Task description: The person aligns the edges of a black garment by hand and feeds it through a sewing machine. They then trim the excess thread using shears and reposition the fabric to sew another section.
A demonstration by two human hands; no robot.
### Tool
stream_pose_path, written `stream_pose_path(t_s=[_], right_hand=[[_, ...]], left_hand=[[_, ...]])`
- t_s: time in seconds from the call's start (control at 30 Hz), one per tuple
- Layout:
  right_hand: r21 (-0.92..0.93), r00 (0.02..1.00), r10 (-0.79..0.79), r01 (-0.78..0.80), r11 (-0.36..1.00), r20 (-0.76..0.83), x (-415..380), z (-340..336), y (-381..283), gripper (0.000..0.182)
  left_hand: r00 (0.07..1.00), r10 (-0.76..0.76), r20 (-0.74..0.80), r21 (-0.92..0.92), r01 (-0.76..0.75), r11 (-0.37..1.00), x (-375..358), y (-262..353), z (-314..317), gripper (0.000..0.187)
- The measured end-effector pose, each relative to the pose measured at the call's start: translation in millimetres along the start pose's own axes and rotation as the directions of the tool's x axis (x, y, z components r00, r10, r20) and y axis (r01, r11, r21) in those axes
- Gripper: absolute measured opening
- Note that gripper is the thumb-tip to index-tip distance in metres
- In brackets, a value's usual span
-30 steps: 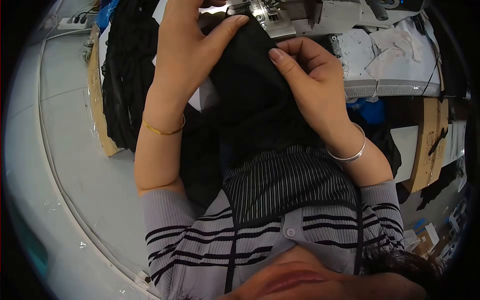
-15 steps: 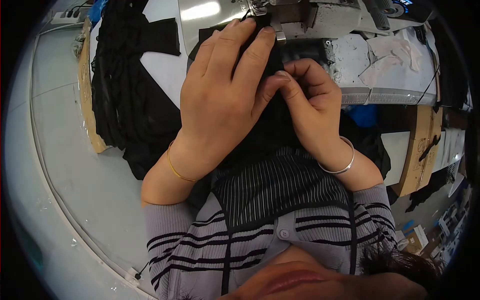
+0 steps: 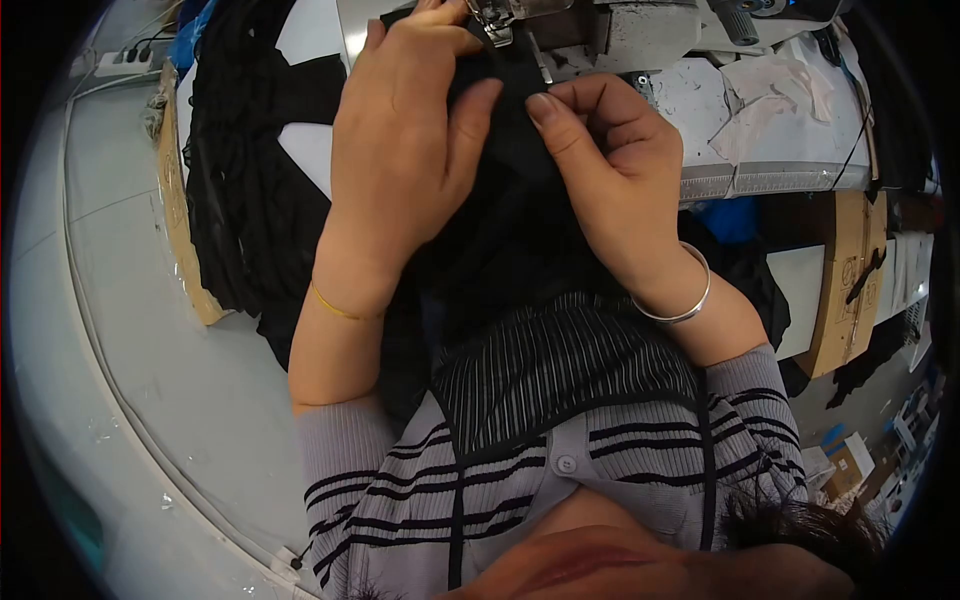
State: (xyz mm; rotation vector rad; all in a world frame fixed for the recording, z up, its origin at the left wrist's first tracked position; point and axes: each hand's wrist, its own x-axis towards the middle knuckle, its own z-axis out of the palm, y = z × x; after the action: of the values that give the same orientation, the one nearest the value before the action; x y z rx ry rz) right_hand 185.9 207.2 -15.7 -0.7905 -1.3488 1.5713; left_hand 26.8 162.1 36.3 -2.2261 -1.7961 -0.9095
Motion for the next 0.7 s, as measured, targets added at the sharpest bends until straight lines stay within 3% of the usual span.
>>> stream_pose_path(t_s=[0.03,0.07,0.13,0.17,0.2,0.23,0.27,0.3,0.33,0.37,0.4,0.43,0.47,0.5,0.53,0.6,0.63,0.7], right_hand=[[-0.037,1.0,0.015,-0.015,0.999,-0.005,0.3,0.7,-1.7,0.015],[-0.076,1.0,0.03,-0.031,0.997,-0.009,-1.0,0.8,-3.2,0.016],[-0.091,0.999,0.036,-0.034,0.995,0.021,-10.2,1.4,-2.4,0.016],[-0.097,0.999,0.039,-0.035,0.995,0.037,-13.1,1.9,0.1,0.015],[-0.088,0.999,0.04,-0.038,0.995,0.032,-14.7,-0.2,5.2,0.015],[-0.209,0.992,0.054,-0.03,0.977,0.112,-17.5,-5.4,11.6,0.017],[-0.331,0.976,0.08,-0.008,0.943,0.203,-21.7,-8.2,14.9,0.02],[-0.334,0.972,0.088,-0.01,0.943,0.219,-25.1,-7.3,10.4,0.02],[-0.041,0.885,0.241,-0.246,0.968,0.398,-28.5,-5.0,0.1,0.025],[0.204,0.744,0.305,-0.507,0.838,0.595,-34.2,-1.8,-9.7,0.03],[0.262,0.646,0.205,-0.55,0.793,0.735,-46.1,3.1,-18.7,0.045],[0.322,0.548,-0.036,-0.436,0.84,0.836,-61.0,11.4,-17.3,0.055],[0.287,0.4,-0.116,-0.398,0.871,0.909,-70.0,16.2,-24.1,0.06],[0.264,0.236,-0.188,-0.348,0.9,0.953,-75.8,21.2,-28.9,0.065],[0.276,0.232,-0.203,-0.348,0.896,0.951,-83.4,28.3,-25.0,0.065],[0.141,0.311,0.066,-0.599,0.788,0.948,-102.0,39.0,-6.8,0.072],[0.191,0.389,0.09,-0.626,0.756,0.917,-100.2,38.0,4.0,0.076],[0.1,0.506,0.234,-0.548,0.831,0.83,-98.6,26.2,24.0,0.077]], left_hand=[[0.992,-0.083,0.091,-0.015,0.085,0.996,-1.1,-5.0,-5.0,0.022],[0.993,-0.086,0.087,-0.013,0.087,0.996,-7.4,-17.8,-2.5,0.022],[0.949,-0.177,-0.262,-0.224,0.118,0.967,-37.4,-44.0,19.2,0.041],[0.856,-0.392,-0.337,-0.493,0.194,0.848,-55.5,-35.4,28.2,0.042],[0.861,-0.387,-0.33,-0.488,0.195,0.851,-68.1,-22.9,28.4,0.042],[0.845,-0.522,-0.116,-0.515,0.398,0.759,-82.8,-7.0,25.6,0.04],[0.763,-0.639,0.094,-0.495,0.592,0.635,-95.7,7.0,20.6,0.037],[0.698,-0.681,0.222,-0.549,0.666,0.504,-105.9,9.4,8.3,0.028],[0.636,-0.698,0.328,-0.537,0.734,0.416,-114.7,-5.4,-15.4,0.024],[0.567,-0.702,0.43,-0.511,0.794,0.328,-116.2,-16.0,-37.4,0.021],[0.672,-0.694,0.258,-0.497,0.708,0.502,-94.4,-12.2,-53.6,0.019],[0.707,-0.674,0.213,-0.493,0.674,0.55,-78.3,-23.0,-73.8,0.017],[0.812,-0.58,0.063,-0.407,0.551,0.728,-63.3,-34.9,-89.3,0.016],[0.888,-0.459,0.016,-0.232,0.45,0.862,-50.4,-61.9,-101.6,0.015],[0.947,-0.322,0.002,-0.041,0.321,0.946,-44.3,-80.3,-110.7,0.015],[0.959,-0.279,-0.045,-0.024,0.278,0.96,-52.5,-73.7,-106.3,0.016],[0.967,-0.235,-0.101,-0.023,0.234,0.972,-56.7,-68.5,-94.1,0.017],[0.965,-0.154,-0.215,-0.027,0.151,0.988,-67.4,-55.9,-58.8,0.02]])
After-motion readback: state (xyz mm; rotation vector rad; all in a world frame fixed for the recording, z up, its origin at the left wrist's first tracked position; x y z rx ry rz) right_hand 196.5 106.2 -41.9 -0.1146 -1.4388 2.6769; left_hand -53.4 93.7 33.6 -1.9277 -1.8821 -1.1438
